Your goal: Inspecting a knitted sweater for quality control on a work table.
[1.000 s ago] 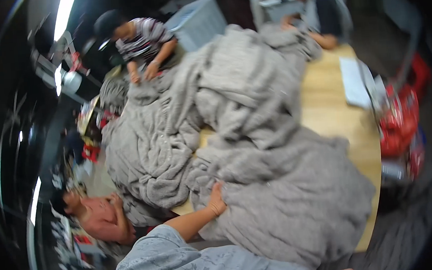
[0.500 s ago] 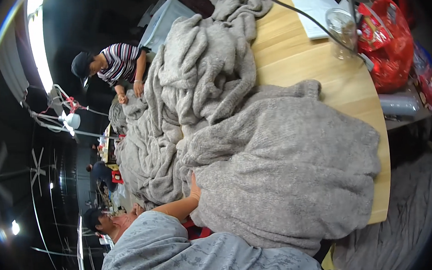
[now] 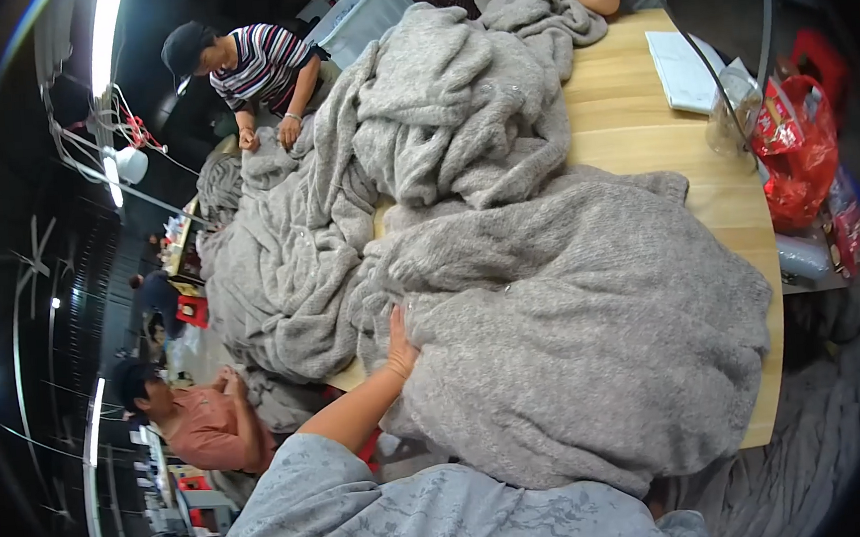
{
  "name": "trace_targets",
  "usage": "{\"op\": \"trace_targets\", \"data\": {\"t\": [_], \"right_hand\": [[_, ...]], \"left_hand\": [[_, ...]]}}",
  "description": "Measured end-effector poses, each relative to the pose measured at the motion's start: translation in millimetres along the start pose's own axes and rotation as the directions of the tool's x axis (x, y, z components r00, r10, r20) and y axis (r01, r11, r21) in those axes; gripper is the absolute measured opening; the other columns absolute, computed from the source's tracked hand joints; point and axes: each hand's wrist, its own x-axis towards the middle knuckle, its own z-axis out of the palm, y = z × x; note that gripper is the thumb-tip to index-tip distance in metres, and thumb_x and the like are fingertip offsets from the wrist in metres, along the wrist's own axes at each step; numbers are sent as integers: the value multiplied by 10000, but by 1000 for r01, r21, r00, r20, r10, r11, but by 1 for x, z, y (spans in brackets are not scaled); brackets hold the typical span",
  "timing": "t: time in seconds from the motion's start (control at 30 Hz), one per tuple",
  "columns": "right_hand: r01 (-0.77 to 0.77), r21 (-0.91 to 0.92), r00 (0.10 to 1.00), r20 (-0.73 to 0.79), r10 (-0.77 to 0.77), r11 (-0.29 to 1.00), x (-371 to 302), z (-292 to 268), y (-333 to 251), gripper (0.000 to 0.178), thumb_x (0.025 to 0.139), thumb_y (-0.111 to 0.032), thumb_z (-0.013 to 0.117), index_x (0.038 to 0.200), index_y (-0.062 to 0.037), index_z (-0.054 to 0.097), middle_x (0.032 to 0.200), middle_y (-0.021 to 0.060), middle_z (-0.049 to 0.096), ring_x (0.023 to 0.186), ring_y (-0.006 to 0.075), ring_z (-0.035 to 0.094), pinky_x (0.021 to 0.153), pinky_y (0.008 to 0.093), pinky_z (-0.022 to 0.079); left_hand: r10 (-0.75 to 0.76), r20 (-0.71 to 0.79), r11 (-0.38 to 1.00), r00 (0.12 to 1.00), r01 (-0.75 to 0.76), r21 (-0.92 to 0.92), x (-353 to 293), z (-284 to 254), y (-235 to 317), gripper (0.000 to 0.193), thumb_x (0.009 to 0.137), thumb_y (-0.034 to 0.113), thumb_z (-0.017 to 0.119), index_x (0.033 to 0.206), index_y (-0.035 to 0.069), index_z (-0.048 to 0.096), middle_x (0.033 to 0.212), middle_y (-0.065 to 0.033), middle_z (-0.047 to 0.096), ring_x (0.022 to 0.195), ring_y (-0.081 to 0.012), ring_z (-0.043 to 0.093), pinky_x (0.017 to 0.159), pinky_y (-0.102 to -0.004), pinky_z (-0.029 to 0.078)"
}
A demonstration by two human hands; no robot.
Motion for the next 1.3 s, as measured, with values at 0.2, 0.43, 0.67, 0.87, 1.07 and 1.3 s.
{"op": "trace_targets", "data": {"t": [0.2, 0.43, 0.67, 0.87, 1.07, 1.3], "right_hand": [[-41, -306, 946, -319, -62, 951, 1, -109, -168, 308, 766, -208, 594, 1005, -15, 614, 1020, 205, 612, 936, 363, 586, 784, 410, 460], [-236, -157, 730, -680, 68, 959, -188, -217, -415, 260, 780, -169, 628, 935, 39, 625, 847, 174, 652, 760, 262, 631, 674, 342, 477], [550, -509, 488, -447, -750, 662, -98, -232, -637, 344, 755, -87, 650, 1079, -3, 570, 1086, 127, 579, 958, 244, 566, 778, 319, 464], [272, -804, 536, -330, -777, 529, -19, -224, -647, 296, 702, -50, 666, 977, -5, 568, 970, 151, 559, 970, 351, 513, 819, 396, 432], [420, -735, 338, -417, -844, 532, -79, -186, -630, 239, 639, 20, 603, 864, 0, 526, 853, 166, 530, 828, 375, 526, 702, 403, 435], [316, -699, 505, -449, -737, 642, -113, -188, -573, 210, 611, 28, 588, 811, 9, 527, 768, 171, 521, 788, 381, 518, 675, 420, 429]], "left_hand": [[522, -51, 802, 852, -469, 371, -64, -40, 290, 291, 744, -89, 551, 1006, 9, 633, 1332, -167, 424, 1238, -294, 414, 1041, -394, 300], [470, 156, 867, 869, -420, -269, -167, -92, 306, 86, 688, -81, 574, 657, -10, 537, 730, -75, 589, 842, -235, 576, 799, -355, 435], [421, 326, 905, 847, -416, -87, -204, -74, 304, 218, 638, -20, 571, 856, -24, 562, 868, -142, 616, 923, -313, 577, 823, -358, 438], [82, 276, 980, 958, -128, 155, -173, -54, 312, 646, 764, 383, 718, 1197, -35, 483, 909, -154, 609, 824, -216, 570, 748, -344, 459], [-28, 226, 999, 974, 20, 38, -106, -20, 310, 681, 781, 447, 684, 1186, -67, 494, 1028, -204, 615, 955, -260, 601, 802, -362, 476], [47, 173, 478, 984, 130, -868, -115, -30, 317, 308, 916, 236, 565, 1089, -18, 555, 1023, -91, 634, 889, -152, 614, 765, -293, 503]]}}
